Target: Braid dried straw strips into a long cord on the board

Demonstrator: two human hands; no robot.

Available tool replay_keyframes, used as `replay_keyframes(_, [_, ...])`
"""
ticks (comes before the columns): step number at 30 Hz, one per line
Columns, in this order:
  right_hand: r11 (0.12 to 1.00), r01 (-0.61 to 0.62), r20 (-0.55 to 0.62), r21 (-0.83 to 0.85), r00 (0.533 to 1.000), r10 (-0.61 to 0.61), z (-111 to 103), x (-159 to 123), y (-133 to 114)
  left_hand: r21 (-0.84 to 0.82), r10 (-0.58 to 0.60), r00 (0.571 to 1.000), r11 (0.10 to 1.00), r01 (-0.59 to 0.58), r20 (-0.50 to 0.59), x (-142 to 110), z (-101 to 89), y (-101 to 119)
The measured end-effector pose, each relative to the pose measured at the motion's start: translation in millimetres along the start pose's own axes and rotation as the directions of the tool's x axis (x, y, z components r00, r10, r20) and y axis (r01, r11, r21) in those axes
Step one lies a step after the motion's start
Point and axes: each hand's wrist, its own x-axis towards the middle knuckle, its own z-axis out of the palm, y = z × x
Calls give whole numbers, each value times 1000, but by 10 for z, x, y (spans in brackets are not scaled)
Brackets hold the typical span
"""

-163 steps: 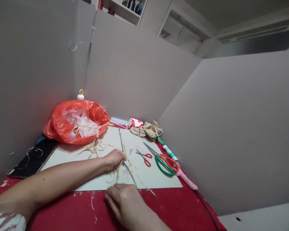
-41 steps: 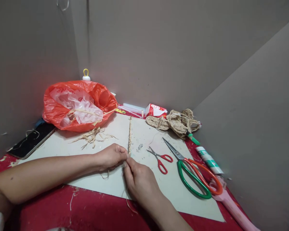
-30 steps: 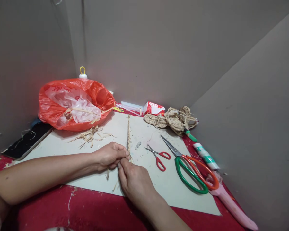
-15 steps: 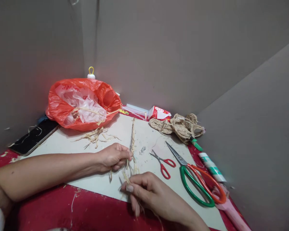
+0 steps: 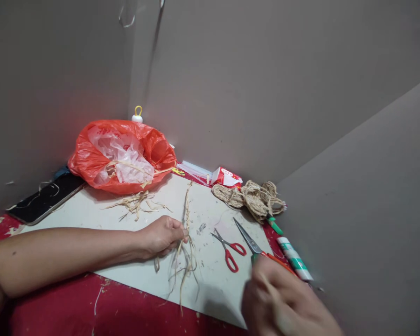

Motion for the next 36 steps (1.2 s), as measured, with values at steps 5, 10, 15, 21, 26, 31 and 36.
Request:
replay_keyframes(5, [991, 50, -192, 121, 981, -26, 378, 540, 320, 44, 68, 997, 997, -66, -46, -10, 55, -25])
replay_keyframes(10, [983, 36, -260, 178, 965, 12, 421, 799, 613, -51, 97, 990, 994, -93, 101, -4, 82, -59])
replay_keyframes(15, [984, -3, -264, 179, 963, 51, 409, 811, 613, -66, 81, 992, 995, -75, 95, 3, 83, -73])
replay_keyframes(21, [990, 10, -298, 141, 954, 32, 414, 835, 559, -93, 71, 989, 994, -59, 132, -8, 105, -72])
replay_keyframes(26, [995, 10, -333, 96, 943, 23, 416, 824, 542, -146, 98, 981, 987, -74, 168, -4, 116, -78])
replay_keyframes(31, [971, 13, -377, -238, 920, -105, 387, 826, 607, -97, 97, 990, 991, -87, 104, 11, 123, -84])
replay_keyframes(36, [813, 21, -316, -582, 915, -250, 404, 814, 574, -82, 73, 997, 994, -73, -5, 45, 102, -120])
